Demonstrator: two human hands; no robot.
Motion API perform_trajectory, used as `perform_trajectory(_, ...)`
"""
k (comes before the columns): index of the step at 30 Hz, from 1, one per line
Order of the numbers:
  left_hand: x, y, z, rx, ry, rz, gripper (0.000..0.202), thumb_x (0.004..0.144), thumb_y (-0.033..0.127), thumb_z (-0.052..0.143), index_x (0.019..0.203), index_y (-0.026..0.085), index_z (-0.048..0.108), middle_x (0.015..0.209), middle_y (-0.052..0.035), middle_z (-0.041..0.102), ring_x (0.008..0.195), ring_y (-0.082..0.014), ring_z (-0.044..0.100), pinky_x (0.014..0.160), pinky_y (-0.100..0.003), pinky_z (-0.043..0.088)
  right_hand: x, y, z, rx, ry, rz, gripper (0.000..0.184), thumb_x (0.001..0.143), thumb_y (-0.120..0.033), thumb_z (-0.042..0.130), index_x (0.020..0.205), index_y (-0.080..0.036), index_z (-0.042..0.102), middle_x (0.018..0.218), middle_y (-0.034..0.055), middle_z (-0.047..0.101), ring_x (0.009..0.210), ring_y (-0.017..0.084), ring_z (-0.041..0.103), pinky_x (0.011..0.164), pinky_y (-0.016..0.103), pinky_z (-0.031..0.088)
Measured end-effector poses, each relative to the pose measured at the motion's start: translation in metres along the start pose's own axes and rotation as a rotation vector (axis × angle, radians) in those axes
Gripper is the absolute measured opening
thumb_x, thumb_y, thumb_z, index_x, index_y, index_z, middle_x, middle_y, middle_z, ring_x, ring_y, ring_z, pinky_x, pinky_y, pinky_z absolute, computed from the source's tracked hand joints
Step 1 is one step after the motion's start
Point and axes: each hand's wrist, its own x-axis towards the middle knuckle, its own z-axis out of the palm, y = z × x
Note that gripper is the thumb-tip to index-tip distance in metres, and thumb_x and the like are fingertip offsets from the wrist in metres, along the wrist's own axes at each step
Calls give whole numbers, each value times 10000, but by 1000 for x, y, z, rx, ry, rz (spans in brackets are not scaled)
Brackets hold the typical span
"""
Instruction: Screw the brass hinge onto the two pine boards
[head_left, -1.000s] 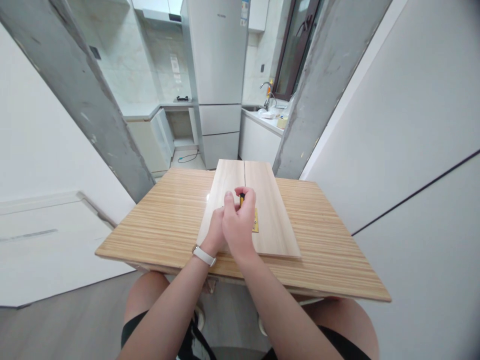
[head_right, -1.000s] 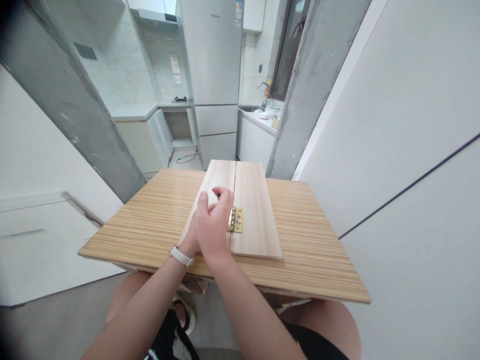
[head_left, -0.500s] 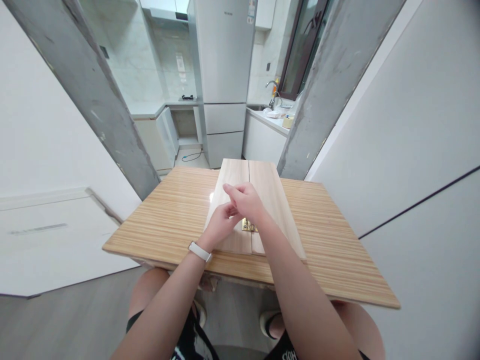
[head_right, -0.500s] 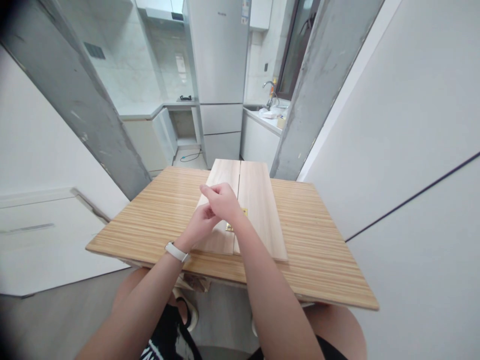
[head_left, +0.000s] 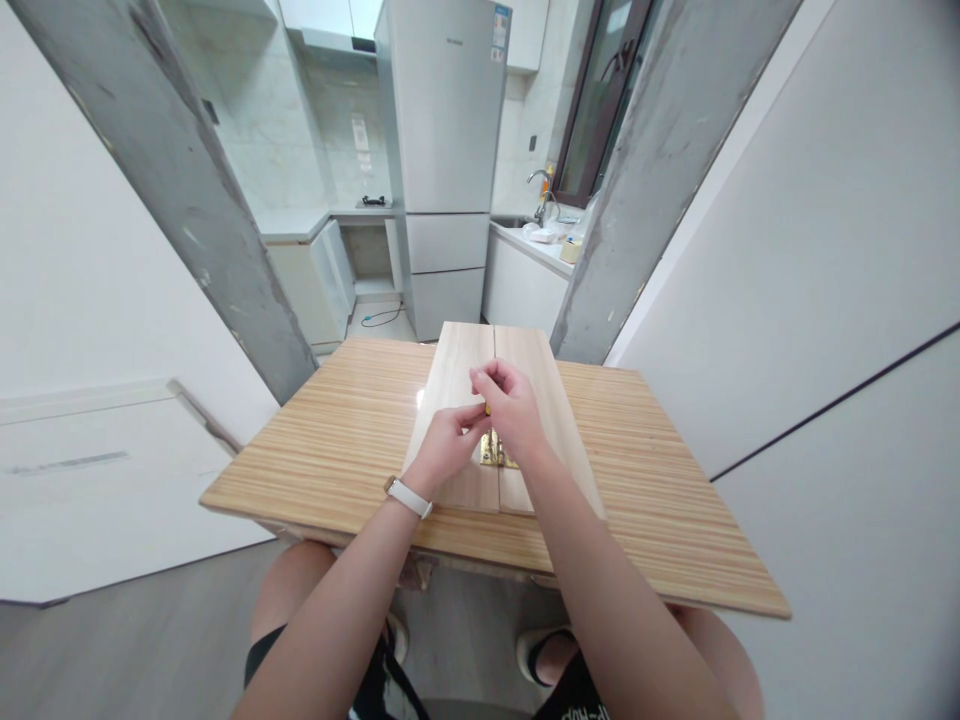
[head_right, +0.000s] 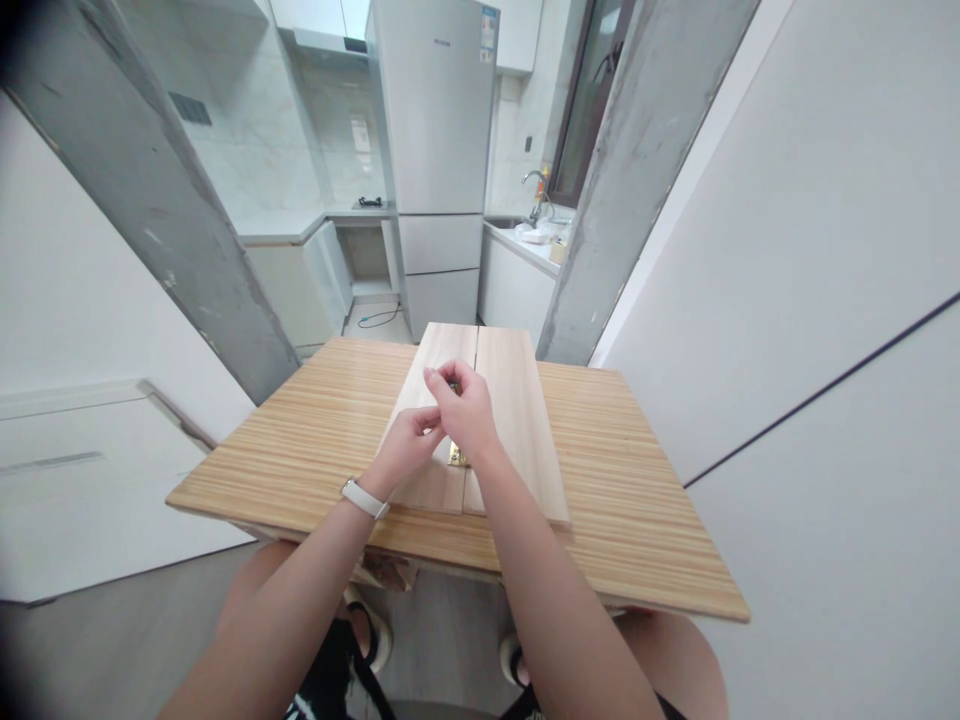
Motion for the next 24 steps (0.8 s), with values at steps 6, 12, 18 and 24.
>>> perform_trajectory(6,-8,-7,9,264,52,25,195,867,115,581,800,110,764,775,-75,759,645,-157,606,597,-246,440,-38,-3,37,-171,447,14,217,900,-364,641,1029,-214,553,931,13,594,845,174,555,799,311,440)
perform_trajectory(12,-14,-5,14,335,127,60,227,831,73,592,657,137,723,659,-57,728,602,-159,595,610,-258,461,-31,-1,35,-148,537,-14,344,958,-383,554,686,-231,408,628,-62,378,598,126,385,595,282,332)
perform_trajectory(18,-7,2,5,100,30,2,137,865,182,661,895,142,788,873,-58,794,822,-209,708,756,-277,536,0,8,6,-54,150,100,539,918,-492,582,506,-237,348,464,-70,291,464,95,283,482,294,213)
perform_trajectory(24,2,-5,2,-169,-137,-45,279,948,353,655,1031,110,766,1010,-103,791,968,-251,715,854,-328,555,24,7,-21,168,-467,237,567,874,-462,640,451,-237,337,405,-84,284,406,76,233,449,280,172)
